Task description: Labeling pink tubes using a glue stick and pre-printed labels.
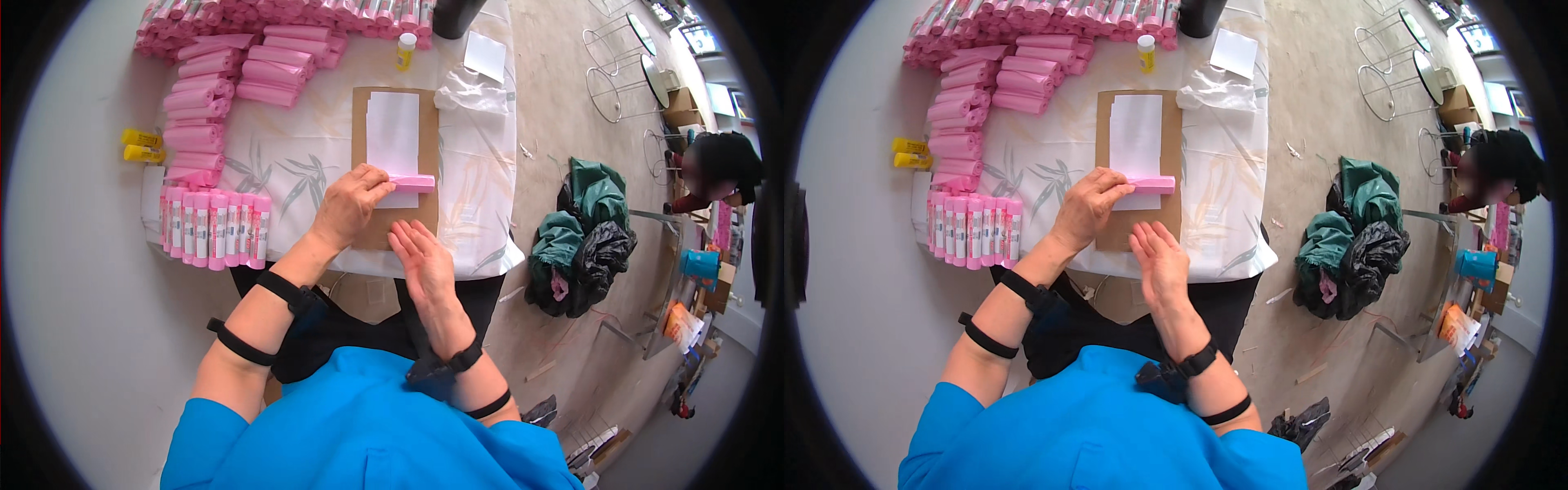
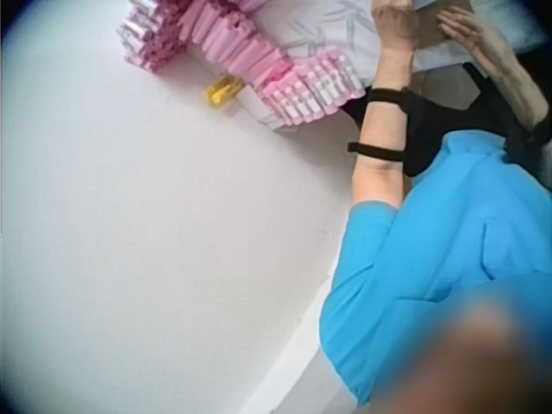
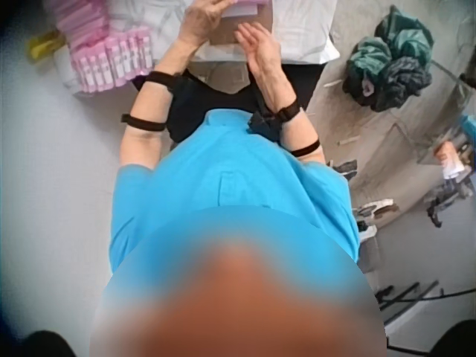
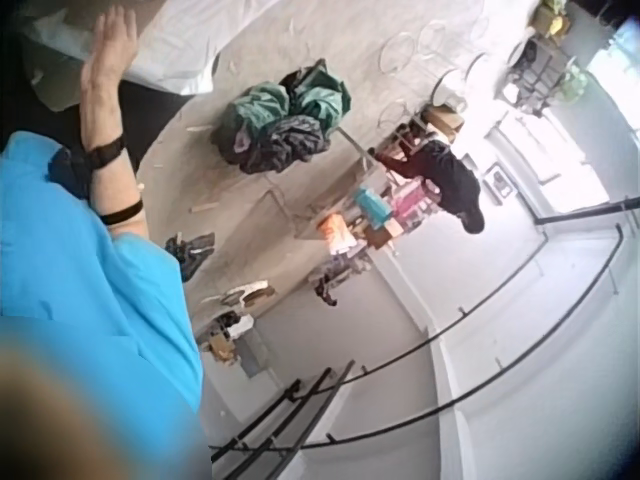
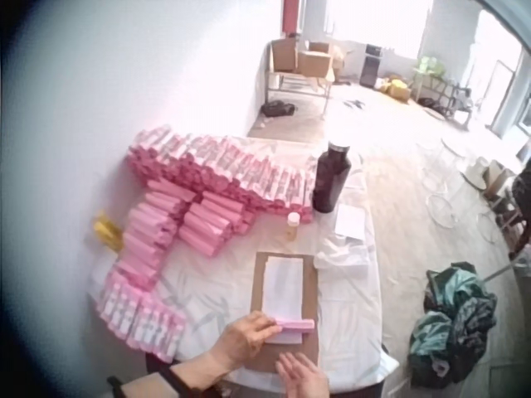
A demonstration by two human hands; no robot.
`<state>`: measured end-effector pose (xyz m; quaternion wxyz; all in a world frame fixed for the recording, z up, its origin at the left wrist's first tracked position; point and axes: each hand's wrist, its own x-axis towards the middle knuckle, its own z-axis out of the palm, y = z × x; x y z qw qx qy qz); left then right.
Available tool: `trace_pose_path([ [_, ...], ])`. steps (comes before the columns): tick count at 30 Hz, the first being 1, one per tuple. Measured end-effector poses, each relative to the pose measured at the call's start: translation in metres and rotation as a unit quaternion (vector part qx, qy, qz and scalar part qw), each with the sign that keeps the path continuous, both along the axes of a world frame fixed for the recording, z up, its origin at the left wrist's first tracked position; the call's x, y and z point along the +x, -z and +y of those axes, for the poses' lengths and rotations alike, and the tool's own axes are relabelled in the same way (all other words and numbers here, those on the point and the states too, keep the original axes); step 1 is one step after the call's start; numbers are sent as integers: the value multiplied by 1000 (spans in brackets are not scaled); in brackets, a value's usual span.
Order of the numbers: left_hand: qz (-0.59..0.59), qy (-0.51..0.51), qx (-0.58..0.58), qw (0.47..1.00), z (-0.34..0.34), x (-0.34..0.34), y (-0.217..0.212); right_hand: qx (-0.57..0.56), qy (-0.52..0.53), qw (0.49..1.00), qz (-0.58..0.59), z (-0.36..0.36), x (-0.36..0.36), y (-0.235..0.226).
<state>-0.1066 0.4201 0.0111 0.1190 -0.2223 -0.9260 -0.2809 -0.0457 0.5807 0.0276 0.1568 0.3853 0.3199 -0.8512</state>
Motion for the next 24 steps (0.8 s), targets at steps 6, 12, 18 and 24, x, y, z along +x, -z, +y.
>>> trace_pose_path([
  [6,-22,15,3,1000,0,-6,-2,-92,124,987,-39,-24,-19,4],
  [12,-27,30,0,999,-1,-7,-7,-126,136,982,-37,-25,-16,22],
  [18,-45,49,27,997,-3,-3,-11,-62,84,993,-47,-30,-18,9],
  [24,-42,60,23,997,-5,-8,-1,-59,56,997,9,-29,-21,9],
])
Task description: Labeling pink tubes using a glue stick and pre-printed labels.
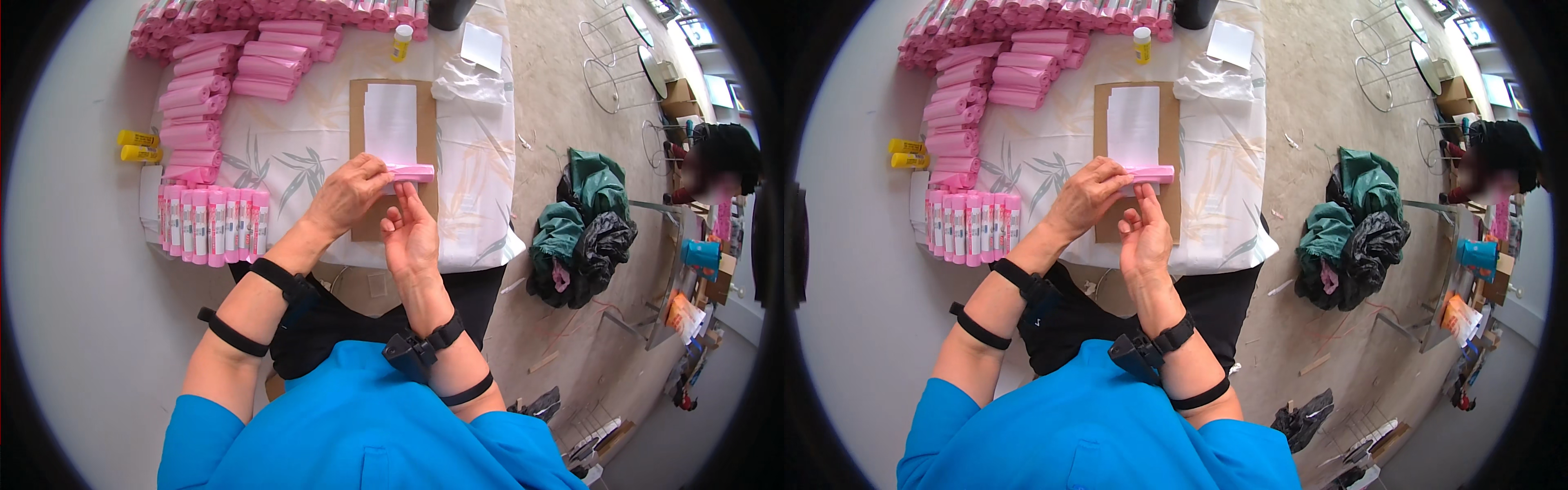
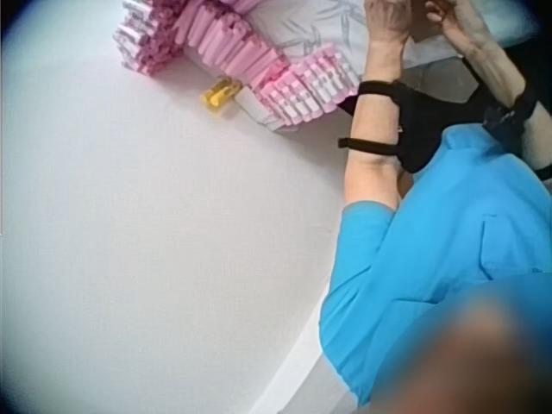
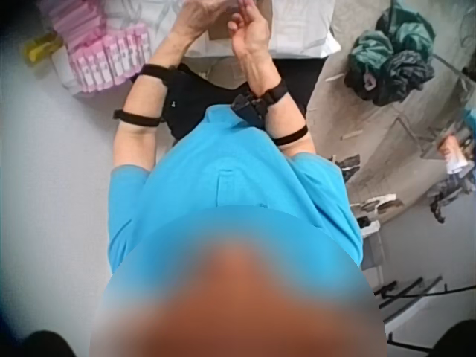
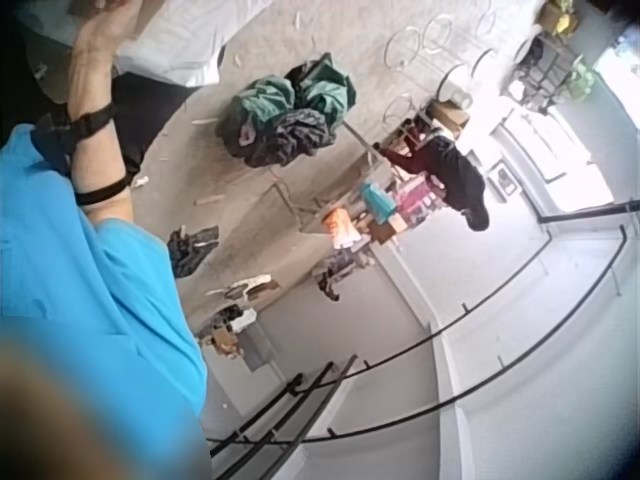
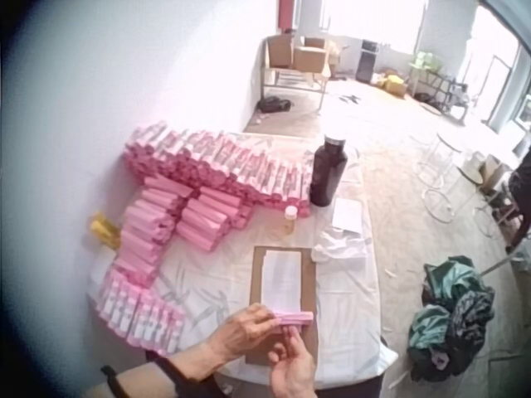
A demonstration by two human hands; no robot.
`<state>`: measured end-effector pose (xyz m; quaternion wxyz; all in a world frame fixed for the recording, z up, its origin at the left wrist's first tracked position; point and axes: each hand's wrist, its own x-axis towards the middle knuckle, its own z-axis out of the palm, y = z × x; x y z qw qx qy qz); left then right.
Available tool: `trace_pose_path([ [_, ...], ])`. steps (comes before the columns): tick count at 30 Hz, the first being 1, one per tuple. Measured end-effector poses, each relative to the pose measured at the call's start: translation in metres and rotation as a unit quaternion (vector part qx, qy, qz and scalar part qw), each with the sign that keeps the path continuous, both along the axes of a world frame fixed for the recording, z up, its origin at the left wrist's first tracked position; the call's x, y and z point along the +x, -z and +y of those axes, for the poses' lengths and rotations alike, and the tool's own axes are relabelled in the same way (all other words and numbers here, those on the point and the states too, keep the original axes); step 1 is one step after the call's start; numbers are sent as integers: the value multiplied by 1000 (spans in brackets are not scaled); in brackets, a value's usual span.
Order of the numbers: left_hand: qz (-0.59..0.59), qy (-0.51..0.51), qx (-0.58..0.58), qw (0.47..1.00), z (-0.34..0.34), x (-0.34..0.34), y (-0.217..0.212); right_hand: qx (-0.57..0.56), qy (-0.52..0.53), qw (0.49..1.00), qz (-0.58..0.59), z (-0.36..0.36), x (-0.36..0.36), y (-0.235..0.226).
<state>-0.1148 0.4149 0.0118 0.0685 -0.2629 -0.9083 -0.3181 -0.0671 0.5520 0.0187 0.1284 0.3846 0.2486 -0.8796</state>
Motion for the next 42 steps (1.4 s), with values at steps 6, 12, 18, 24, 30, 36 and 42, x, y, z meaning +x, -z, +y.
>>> trace_pose_path([
  [6,-163,-39,86,982,-3,-30,0,133,-59,987,64,1,3,-3],
  [12,-335,-62,127,932,-7,-60,-11,674,-157,618,374,26,-12,7],
  [18,-385,-63,103,915,-9,-68,-13,764,-241,318,507,37,-34,25],
  [24,-292,-136,85,943,-8,-51,-11,779,-245,279,505,28,-47,30],
  [30,-6,-180,28,983,11,24,-3,780,-250,261,510,32,-64,28],
  [36,37,-111,-44,992,16,32,20,778,-288,218,514,22,-78,20],
  [42,-10,-91,-47,995,18,22,11,720,-300,290,554,37,-104,16],
])
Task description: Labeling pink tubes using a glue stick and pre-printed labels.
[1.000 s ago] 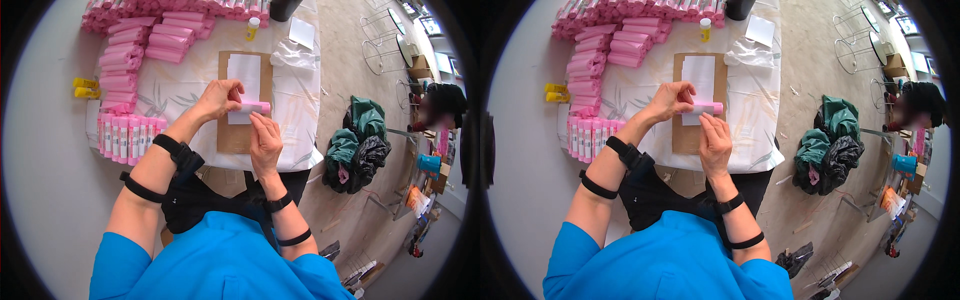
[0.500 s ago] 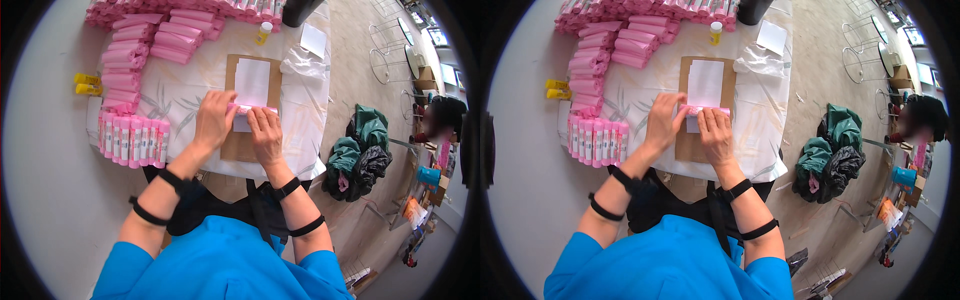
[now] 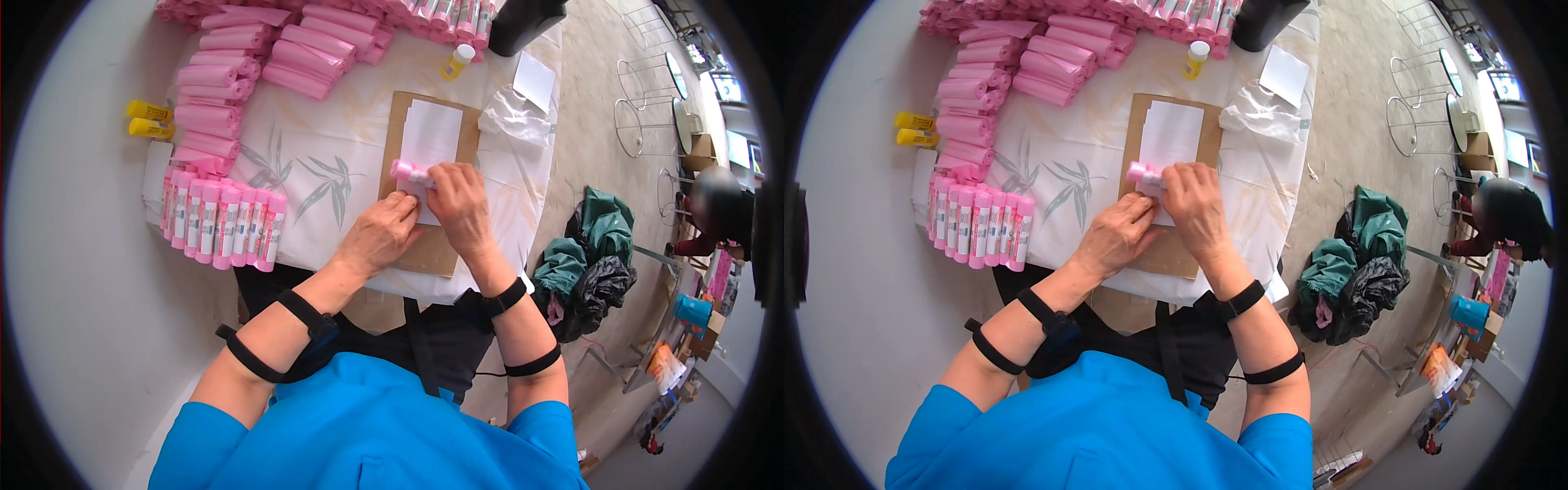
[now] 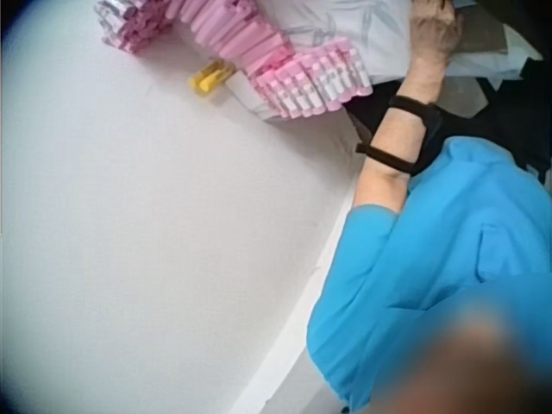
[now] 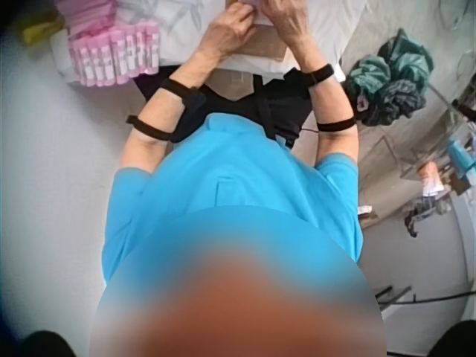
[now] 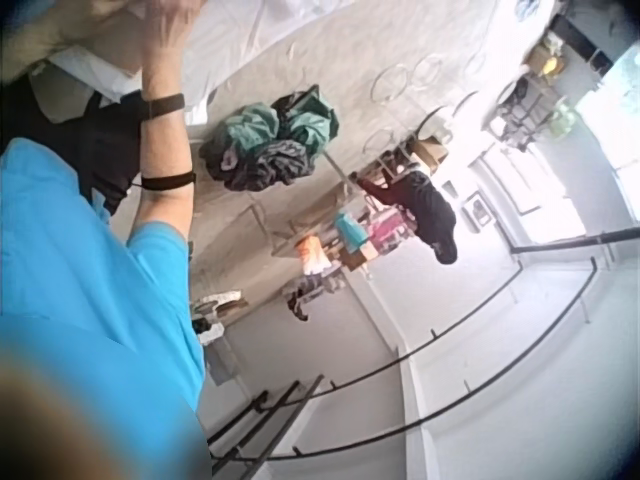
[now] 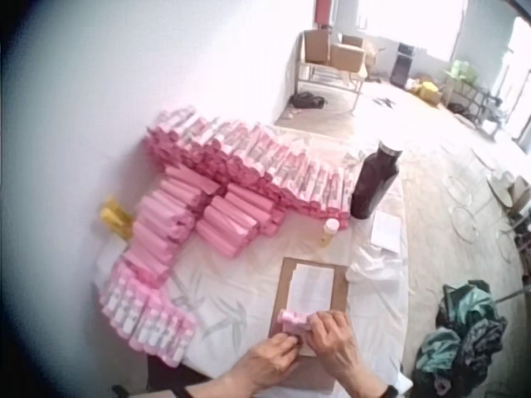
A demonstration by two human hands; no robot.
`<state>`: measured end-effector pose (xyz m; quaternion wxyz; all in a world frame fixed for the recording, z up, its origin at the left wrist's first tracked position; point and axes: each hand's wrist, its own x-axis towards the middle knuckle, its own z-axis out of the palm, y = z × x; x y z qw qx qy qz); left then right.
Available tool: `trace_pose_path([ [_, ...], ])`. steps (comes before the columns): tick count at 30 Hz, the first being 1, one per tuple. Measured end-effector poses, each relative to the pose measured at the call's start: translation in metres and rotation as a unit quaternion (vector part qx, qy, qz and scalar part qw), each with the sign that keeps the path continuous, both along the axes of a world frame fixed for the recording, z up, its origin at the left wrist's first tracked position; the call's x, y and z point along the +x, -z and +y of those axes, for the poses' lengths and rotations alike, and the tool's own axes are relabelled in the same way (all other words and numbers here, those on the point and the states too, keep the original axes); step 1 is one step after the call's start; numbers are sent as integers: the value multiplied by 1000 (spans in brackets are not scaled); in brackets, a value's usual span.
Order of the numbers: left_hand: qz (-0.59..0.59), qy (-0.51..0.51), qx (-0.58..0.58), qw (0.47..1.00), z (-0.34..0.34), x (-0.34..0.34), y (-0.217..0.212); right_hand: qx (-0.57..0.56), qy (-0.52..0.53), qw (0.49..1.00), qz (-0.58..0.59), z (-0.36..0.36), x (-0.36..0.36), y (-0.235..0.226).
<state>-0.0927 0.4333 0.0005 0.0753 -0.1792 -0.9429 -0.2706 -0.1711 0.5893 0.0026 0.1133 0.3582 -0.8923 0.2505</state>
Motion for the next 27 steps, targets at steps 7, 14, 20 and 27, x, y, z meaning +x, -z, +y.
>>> trace_pose_path([
  [7,-42,-5,7,999,5,-7,-6,-175,223,950,-128,27,-20,-10],
  [14,-26,-18,34,999,4,-6,-8,-576,320,715,-236,58,-10,-49],
  [20,-147,-48,269,951,6,14,-78,-263,388,882,43,18,61,-113],
  [27,-134,15,732,668,39,70,-167,-121,197,935,267,-13,109,-181],
])
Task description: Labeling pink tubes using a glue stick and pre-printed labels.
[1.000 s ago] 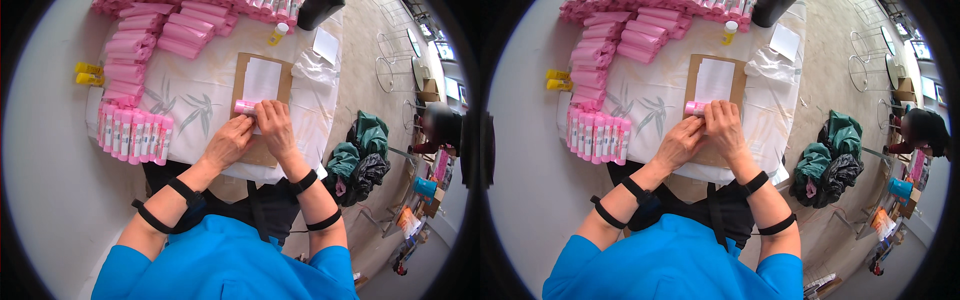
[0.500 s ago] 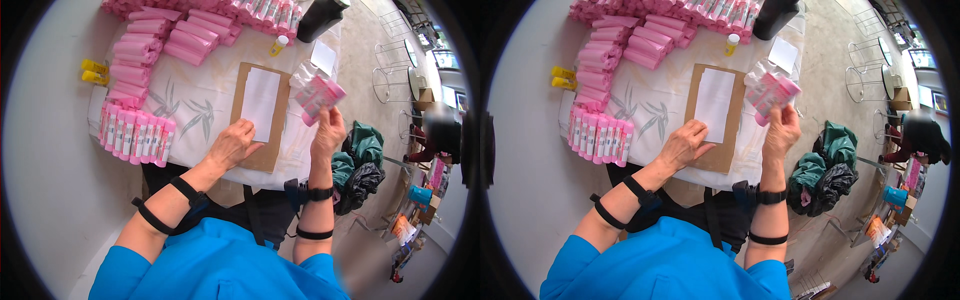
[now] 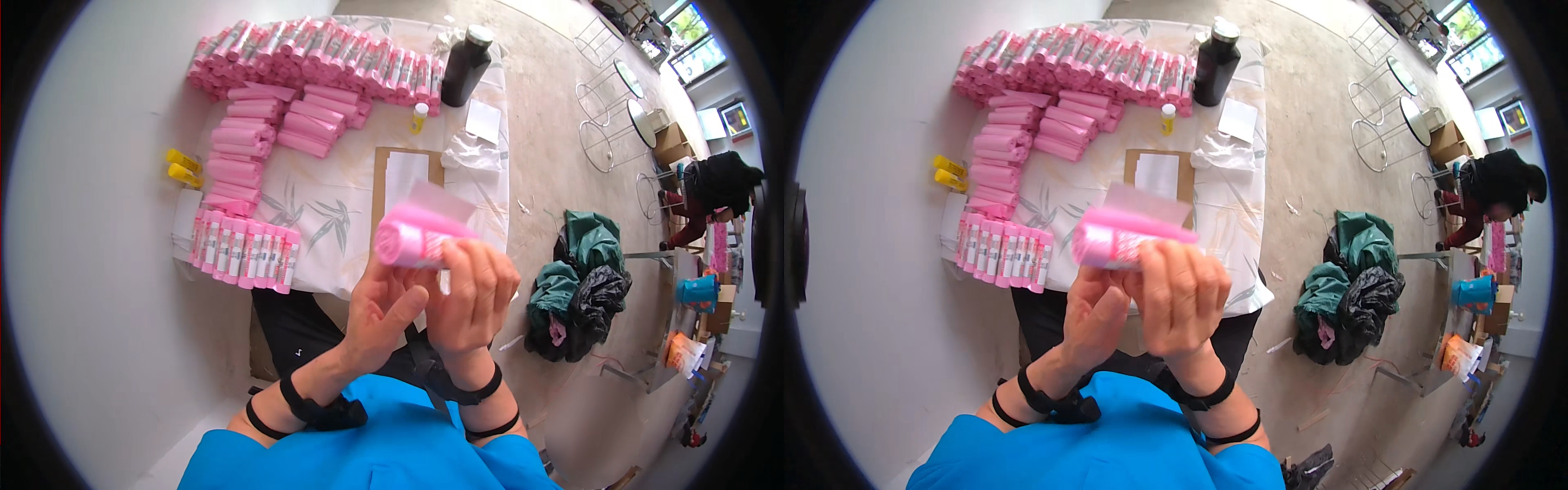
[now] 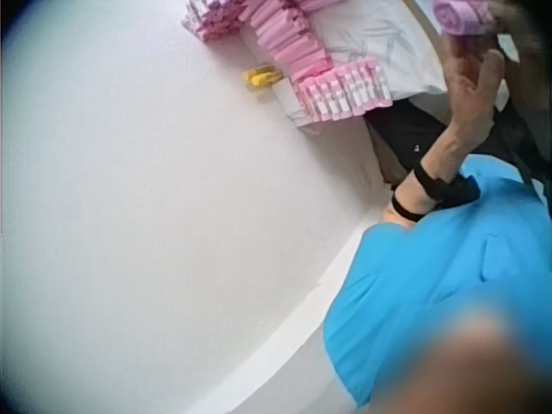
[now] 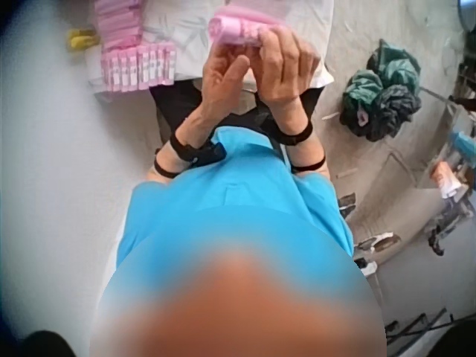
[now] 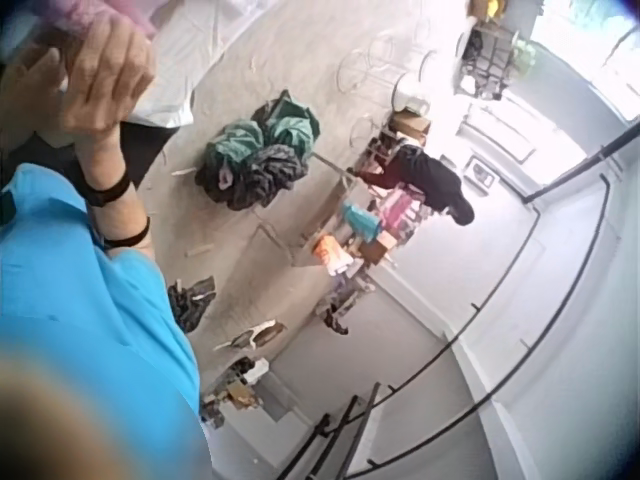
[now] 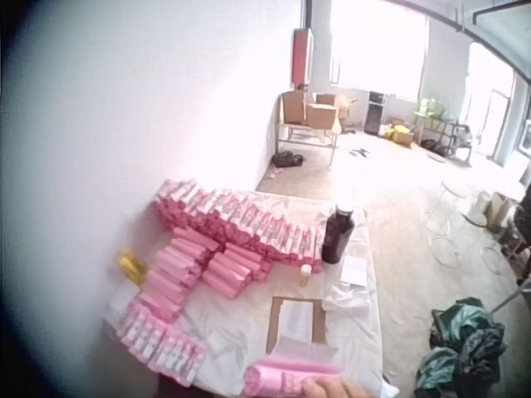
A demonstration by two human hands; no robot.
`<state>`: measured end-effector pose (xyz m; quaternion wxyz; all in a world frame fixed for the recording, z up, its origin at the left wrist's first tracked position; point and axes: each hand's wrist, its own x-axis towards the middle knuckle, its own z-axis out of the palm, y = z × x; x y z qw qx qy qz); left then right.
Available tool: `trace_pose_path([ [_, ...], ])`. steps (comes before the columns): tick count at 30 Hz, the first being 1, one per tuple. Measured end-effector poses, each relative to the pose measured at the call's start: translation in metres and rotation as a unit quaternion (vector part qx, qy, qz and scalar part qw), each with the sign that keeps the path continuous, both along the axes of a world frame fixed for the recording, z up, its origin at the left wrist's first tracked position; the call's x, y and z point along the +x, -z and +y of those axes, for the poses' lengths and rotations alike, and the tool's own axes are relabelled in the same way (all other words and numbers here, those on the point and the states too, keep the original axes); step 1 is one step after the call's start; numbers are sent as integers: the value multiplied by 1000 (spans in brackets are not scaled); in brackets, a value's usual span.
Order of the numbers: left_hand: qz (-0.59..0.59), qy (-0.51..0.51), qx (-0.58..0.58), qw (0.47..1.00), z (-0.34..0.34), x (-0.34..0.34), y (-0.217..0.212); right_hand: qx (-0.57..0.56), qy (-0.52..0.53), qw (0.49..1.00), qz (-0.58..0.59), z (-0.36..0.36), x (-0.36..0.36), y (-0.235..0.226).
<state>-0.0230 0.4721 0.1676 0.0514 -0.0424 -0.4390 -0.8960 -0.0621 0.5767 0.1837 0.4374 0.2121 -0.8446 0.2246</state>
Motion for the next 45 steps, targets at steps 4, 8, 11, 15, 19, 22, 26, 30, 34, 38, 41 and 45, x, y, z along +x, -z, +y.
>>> trace_pose_path([
  [4,-47,37,17,998,-12,24,-31,71,-4,997,39,-7,29,-27],
  [8,26,12,-5,1000,-16,32,-46,88,-12,994,71,-11,46,-36],
  [11,6,3,-4,1000,-15,39,-52,89,-38,994,58,-10,55,-43],
  [15,32,-20,19,999,-12,41,-58,76,-27,995,66,-11,62,-48],
  [19,97,-4,8,995,-14,41,-58,55,-20,997,42,-11,67,-58],
  [22,126,8,-12,992,-17,45,-55,50,-16,998,45,-11,74,-64],
  [26,155,-2,2,988,-16,43,-55,38,-28,998,46,-8,79,-71],
  [30,159,5,5,987,-10,44,-58,27,-33,998,37,-4,81,-75],
  [34,81,-35,37,995,-3,52,-59,3,-23,999,40,-12,81,-67],
  [38,16,-76,32,996,-1,53,-54,12,-30,999,30,-14,75,-58],
  [41,4,-63,78,995,6,50,-57,7,-31,999,13,-8,73,-60],
  [45,-13,-53,134,990,6,52,-59,19,3,1000,16,-16,77,-60],
])
